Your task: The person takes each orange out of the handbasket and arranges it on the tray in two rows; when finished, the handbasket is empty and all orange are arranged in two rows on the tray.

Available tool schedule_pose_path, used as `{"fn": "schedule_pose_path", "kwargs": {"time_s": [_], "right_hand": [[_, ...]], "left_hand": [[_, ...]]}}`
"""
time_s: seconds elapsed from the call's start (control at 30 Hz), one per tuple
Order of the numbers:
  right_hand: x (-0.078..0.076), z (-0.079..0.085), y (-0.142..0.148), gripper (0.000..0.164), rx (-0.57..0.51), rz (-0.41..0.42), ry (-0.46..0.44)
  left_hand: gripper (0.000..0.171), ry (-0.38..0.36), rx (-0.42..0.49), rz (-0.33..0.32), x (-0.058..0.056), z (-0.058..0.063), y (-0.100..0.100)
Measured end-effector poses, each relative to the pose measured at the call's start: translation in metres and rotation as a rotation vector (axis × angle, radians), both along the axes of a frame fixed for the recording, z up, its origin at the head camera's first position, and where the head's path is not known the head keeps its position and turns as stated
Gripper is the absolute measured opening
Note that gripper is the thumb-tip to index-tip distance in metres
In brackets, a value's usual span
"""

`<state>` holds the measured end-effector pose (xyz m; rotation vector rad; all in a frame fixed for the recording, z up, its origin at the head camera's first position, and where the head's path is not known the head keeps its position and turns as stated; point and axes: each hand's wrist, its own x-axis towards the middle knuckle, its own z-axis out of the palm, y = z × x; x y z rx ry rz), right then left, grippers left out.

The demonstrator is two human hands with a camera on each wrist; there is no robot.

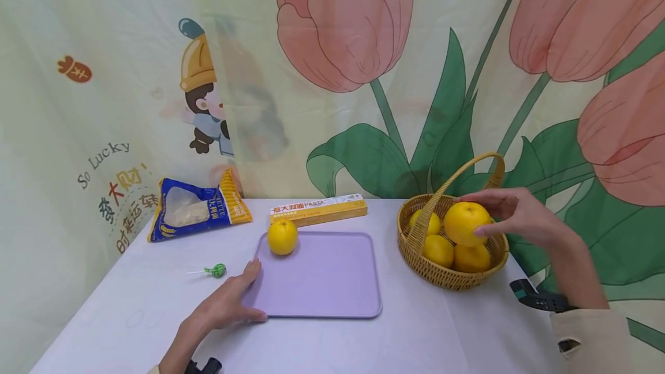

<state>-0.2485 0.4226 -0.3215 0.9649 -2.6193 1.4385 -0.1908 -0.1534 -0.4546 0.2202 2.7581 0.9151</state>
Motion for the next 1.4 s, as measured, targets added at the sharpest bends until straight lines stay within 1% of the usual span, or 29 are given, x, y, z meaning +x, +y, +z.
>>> {"fn": "schedule_pose_path", "kwargs": {"time_s": [0.1,0.23,0.3,0.4,0.47,0.63,0.77,0.87,0.93,1.07,1.13,1.27,1.33,1.4], "right_hand": [[0.006,0.007,-0.008,0.06,-0.002,0.09,0.025],[0.011,0.011,-0.029,0.061,-0.035,0.216,0.016],[0.01,0.01,-0.045,0.06,-0.058,0.275,0.012],[0.008,0.005,-0.073,0.06,-0.08,0.322,0.002],[0.007,0.0,-0.094,0.058,-0.087,0.304,0.003],[0.003,-0.015,-0.15,0.057,-0.125,0.205,-0.019],[-0.006,-0.031,-0.187,0.06,-0.221,0.136,-0.063],[-0.018,-0.045,-0.211,0.062,-0.298,0.08,-0.106],[-0.027,-0.056,-0.224,0.063,-0.333,0.034,-0.138],[-0.043,-0.078,-0.247,0.061,-0.34,-0.078,-0.176],[-0.048,-0.089,-0.256,0.059,-0.321,-0.122,-0.186],[-0.052,-0.108,-0.269,0.059,-0.295,-0.169,-0.194],[-0.055,-0.116,-0.273,0.059,-0.299,-0.192,-0.191],[-0.057,-0.122,-0.277,0.059,-0.296,-0.236,-0.177]], "left_hand": [[0.123,-0.002,-0.001,0.001,0.0,0.001,0.0],[0.123,-0.01,-0.003,0.011,0.0,0.0,0.0],[0.123,-0.008,-0.001,0.012,0.0,0.0,0.0],[0.123,-0.005,0.003,0.009,0.0,0.001,0.0],[0.122,0.002,0.005,0.006,0.0,0.001,0.0],[0.122,0.015,0.012,0.002,0.001,0.0,0.0],[0.121,0.025,0.013,-0.002,0.001,-0.001,-0.001],[0.121,0.025,0.01,0.0,0.0,-0.001,-0.002],[0.122,0.017,0.0,0.005,-0.001,0.0,-0.002],[0.123,-0.003,-0.018,0.017,-0.001,0.001,-0.002],[0.123,-0.007,-0.013,0.021,-0.002,0.0,-0.002],[0.124,-0.005,0.013,0.025,-0.001,-0.003,-0.002],[0.124,-0.002,0.021,0.023,-0.001,-0.003,-0.001],[0.124,-0.001,0.019,0.022,0.0,-0.004,-0.001]]}}
